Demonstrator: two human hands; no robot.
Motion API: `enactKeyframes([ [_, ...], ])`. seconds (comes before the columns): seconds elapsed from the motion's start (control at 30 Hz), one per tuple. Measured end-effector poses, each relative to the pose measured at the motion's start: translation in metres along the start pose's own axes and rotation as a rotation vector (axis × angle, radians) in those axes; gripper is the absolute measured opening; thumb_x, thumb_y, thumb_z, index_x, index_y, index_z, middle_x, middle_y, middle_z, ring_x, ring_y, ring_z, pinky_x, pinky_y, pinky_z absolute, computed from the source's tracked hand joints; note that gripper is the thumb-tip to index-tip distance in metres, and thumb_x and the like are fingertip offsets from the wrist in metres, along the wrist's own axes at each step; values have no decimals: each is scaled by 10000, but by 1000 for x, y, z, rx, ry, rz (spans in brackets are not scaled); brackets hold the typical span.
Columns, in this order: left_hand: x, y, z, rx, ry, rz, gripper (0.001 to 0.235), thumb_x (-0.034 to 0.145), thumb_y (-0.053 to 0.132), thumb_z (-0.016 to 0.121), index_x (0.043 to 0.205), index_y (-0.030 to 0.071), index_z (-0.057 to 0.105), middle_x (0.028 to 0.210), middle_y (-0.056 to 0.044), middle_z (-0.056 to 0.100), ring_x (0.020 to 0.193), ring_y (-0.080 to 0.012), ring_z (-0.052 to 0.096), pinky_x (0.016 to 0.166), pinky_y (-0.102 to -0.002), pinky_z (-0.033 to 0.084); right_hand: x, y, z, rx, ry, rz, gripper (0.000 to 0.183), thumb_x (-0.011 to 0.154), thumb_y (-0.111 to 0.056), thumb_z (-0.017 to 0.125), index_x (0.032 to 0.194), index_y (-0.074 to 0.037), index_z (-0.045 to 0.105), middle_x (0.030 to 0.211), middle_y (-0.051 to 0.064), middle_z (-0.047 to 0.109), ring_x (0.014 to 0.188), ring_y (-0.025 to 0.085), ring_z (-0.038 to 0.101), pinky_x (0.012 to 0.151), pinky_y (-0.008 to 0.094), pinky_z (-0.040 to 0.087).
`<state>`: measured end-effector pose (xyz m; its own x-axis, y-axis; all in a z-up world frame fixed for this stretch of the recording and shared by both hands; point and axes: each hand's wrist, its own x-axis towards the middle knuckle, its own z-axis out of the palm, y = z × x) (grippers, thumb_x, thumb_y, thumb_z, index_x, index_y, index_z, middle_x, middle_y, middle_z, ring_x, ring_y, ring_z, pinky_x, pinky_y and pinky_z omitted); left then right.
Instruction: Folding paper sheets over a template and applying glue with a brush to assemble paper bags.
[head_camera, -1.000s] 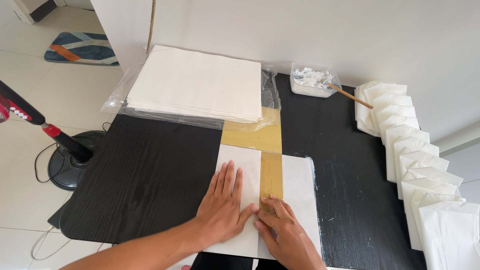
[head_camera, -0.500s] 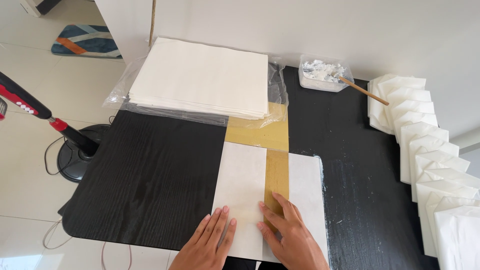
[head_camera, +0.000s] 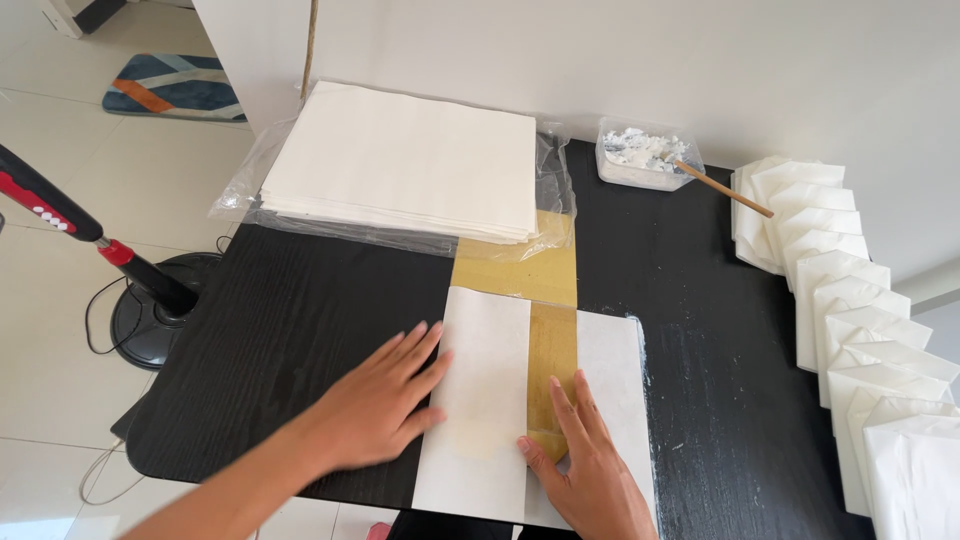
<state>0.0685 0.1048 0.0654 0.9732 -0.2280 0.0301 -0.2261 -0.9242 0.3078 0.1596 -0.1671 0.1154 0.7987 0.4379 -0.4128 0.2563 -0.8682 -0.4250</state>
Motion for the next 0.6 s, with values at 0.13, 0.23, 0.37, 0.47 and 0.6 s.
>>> enactKeyframes([
  [0.13, 43, -10, -14, 34, -140, 9, 872, 1047, 650, 380, 1631, 63, 107, 1694, -243, -78, 1568, -348, -60, 1245, -461, -7, -3, -5, -5, 63, 25, -4, 816, 924, -576, 531, 1619, -330, 180, 1760, -137, 91, 1553, 113, 324, 1099, 478, 516],
  [0.23, 56, -6, -19, 20, -275, -27, 948, 1003, 717, 342, 1645, 101, 16, 1701, -223, -104, 1578, -311, -103, 1252, -436, -54, -2, -5, -7, 106, 43, 14, 803, 936, -545, 536, 1623, -325, 185, 1738, -155, 187, 1519, 144, 394, 1128, 449, 476],
  [0.37, 57, -7, -13, 56, -226, 0, 982, 986, 745, 358, 1642, 91, 34, 1696, -234, -99, 1573, -320, -98, 1243, -448, -54, -3, -9, -7, 87, 75, 21, 699, 937, -512, 568, 1575, -338, 343, 1720, -155, 249, 1348, 145, 570, 1019, 452, 539],
  [0.47, 56, -7, -10, 55, -189, 2, 1004, 974, 759, 376, 1641, 85, 46, 1694, -241, -88, 1571, -324, -98, 1240, -454, -58, 4, -3, 1, 34, 75, -25, 657, 943, -521, 562, 1556, -352, 398, 1728, -106, 220, 1406, 139, 446, 1009, 454, 542],
  [0.6, 55, -12, 0, 93, -116, 37, 1003, 970, 783, 347, 1637, 81, 88, 1685, -261, -29, 1564, -360, -55, 1234, -483, -42, 16, 10, 18, -31, 125, -199, 632, 980, -492, 545, 1561, -278, 415, 1713, 39, 227, 1598, 262, 167, 1118, 520, 421],
])
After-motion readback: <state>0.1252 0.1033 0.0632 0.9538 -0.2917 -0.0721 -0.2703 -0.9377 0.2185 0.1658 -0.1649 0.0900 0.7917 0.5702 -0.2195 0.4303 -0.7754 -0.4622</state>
